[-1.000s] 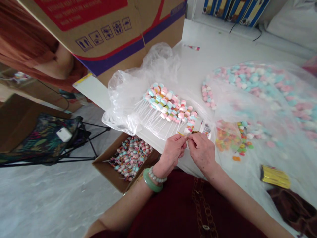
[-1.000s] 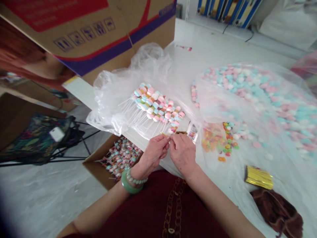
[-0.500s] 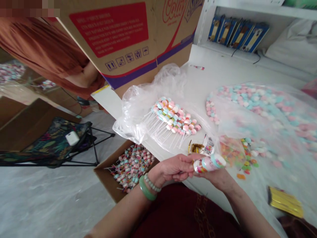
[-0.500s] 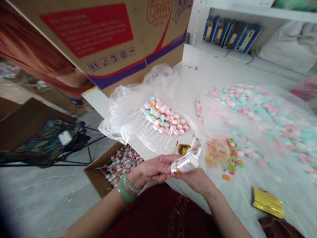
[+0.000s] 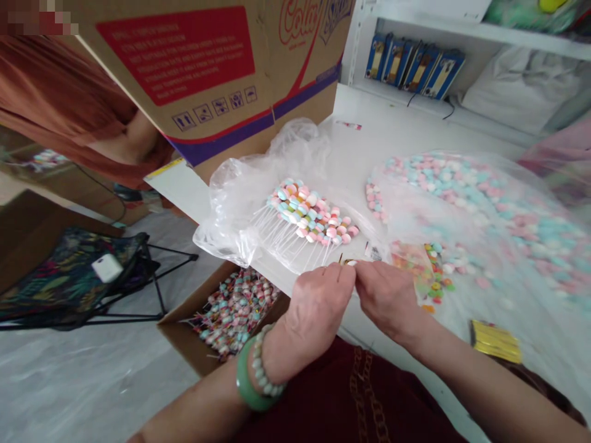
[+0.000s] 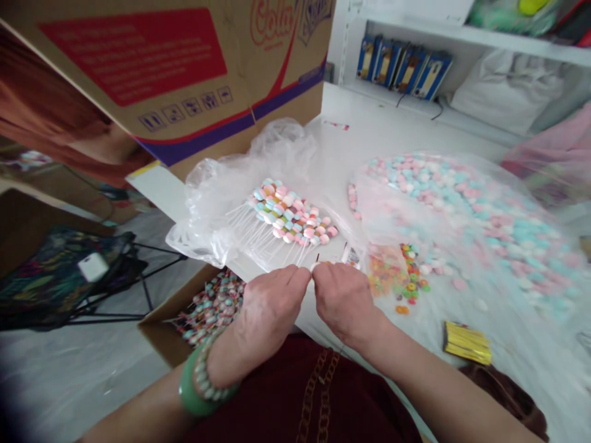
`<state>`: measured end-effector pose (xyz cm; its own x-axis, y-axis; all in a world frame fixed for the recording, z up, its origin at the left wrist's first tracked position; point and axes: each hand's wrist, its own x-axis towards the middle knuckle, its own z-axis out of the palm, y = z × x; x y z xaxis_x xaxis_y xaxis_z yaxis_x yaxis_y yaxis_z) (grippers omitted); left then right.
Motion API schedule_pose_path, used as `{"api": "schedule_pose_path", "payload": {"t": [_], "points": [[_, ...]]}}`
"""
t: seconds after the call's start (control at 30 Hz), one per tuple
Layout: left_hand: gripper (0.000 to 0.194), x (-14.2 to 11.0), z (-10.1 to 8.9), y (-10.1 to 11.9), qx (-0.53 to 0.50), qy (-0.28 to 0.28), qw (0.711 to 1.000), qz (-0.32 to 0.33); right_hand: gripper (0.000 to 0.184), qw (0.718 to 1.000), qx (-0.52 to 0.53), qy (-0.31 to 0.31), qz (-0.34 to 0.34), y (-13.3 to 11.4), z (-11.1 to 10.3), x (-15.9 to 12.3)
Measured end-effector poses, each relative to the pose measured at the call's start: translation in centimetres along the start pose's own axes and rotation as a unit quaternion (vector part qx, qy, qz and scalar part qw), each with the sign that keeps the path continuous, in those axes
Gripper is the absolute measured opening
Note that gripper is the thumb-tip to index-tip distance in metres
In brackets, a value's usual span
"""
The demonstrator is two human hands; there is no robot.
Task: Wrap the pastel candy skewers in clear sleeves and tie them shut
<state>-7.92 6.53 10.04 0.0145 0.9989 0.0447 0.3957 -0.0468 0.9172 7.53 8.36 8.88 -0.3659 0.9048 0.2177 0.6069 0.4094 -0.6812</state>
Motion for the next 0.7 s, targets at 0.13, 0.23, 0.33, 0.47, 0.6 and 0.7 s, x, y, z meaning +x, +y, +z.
{"api": "schedule_pose_path", "payload": {"t": [0.13,0.23,0.33,0.47,0.6,0.7], "points": [[0.005,-0.5,2.5,-2.0,-0.031,0.096,0.995,-0.020,0.018,0.919,0.344,0.021,0.190,0.2,2.4,0.9],[0.022,0.3,2.7,-4.1,-0.237,0.048,0.956,-0.165,0.021,0.880,0.421,0.040,0.217,0.5,3.6,0.5],[0.053,0.1,1.6,-5.3,-0.452,-0.213,0.802,-0.326,0.016,0.948,0.260,0.100,0.153,1.7,3.2,-1.2],[0.066,-1.4,0.4,-5.6,-0.516,-0.381,0.691,-0.332,0.010,0.994,0.103,0.015,0.019,4.4,2.0,-3.4],[0.044,-2.2,0.2,-6.5,-0.359,-0.291,0.860,-0.216,0.012,0.971,0.193,-0.019,0.143,5.5,2.9,-3.4],[0.042,-2.3,-0.9,-6.9,-0.171,-0.196,0.962,-0.082,0.029,0.872,0.374,-0.151,0.276,4.5,3.9,-2.9]]}}
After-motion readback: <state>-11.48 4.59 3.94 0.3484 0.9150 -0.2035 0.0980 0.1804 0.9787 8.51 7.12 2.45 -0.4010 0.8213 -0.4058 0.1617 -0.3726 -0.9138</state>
